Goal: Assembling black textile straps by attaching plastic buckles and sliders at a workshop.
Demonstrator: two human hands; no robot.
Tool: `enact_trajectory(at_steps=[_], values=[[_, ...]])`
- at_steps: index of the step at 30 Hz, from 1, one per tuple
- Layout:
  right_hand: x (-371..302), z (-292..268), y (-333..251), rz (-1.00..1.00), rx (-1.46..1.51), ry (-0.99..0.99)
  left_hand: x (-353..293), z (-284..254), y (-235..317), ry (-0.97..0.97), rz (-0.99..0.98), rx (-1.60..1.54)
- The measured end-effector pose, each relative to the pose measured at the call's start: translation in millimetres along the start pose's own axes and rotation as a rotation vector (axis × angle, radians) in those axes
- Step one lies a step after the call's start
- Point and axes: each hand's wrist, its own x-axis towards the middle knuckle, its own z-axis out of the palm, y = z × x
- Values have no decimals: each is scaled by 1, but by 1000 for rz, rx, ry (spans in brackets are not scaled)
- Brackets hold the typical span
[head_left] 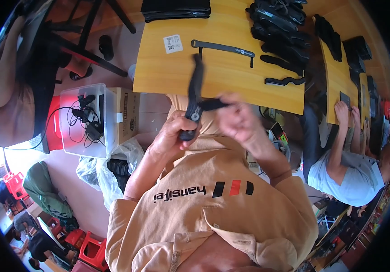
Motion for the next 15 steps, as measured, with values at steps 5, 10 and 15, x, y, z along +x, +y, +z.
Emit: enact_trajectory(at_steps=[5, 10, 15], values=[[-4, -18, -26, -209, -425, -154, -8, -22, 5, -178, -160, 61], [-6, -11, -21, -268, -864, -187, 2, -11, 9, -221, -239, 224], [4, 3, -2, -50, -907, -470, 15, -13, -2, -194, -212, -49]])
